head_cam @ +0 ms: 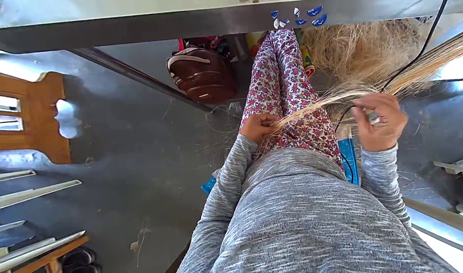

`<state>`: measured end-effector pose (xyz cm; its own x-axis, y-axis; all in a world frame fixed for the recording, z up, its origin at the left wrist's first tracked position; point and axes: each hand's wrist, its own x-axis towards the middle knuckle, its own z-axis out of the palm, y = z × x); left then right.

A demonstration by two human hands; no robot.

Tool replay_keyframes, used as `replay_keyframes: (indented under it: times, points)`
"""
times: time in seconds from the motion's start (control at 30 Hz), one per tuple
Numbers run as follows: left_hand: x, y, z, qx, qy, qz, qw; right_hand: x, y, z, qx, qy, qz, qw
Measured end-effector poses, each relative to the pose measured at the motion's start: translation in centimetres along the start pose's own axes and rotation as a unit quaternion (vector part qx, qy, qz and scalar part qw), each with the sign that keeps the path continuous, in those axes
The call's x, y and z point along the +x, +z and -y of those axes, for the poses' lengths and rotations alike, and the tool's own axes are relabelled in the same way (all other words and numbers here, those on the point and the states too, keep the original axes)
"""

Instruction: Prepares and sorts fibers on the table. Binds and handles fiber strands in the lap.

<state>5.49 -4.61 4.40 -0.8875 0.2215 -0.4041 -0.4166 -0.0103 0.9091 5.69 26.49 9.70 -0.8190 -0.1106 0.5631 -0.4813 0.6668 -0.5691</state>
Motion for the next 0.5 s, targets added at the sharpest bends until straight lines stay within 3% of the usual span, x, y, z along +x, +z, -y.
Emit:
replay_keyframes:
  times: [0.17, 0.3, 0.5]
  points:
    - [0.0, 0.1, 0.2, 0.016, 0.011, -0.005, 1.000, -0.6, 5.3, 1.6, 0.050, -0.055, 0.107, 0.991]
    - [0.2, -0.1, 0.6, 0.042, 0.021, -0.014, 0.999, -1.8, 8.8, 0.3, 0.013, -0.087, 0.144, 0.986]
    - [0.4, -0.1, 1.0, 0.005, 0.001, -0.046, 0.999, -3.0, 8.4, -0.5, 0.013, -0.051, 0.203, 0.978]
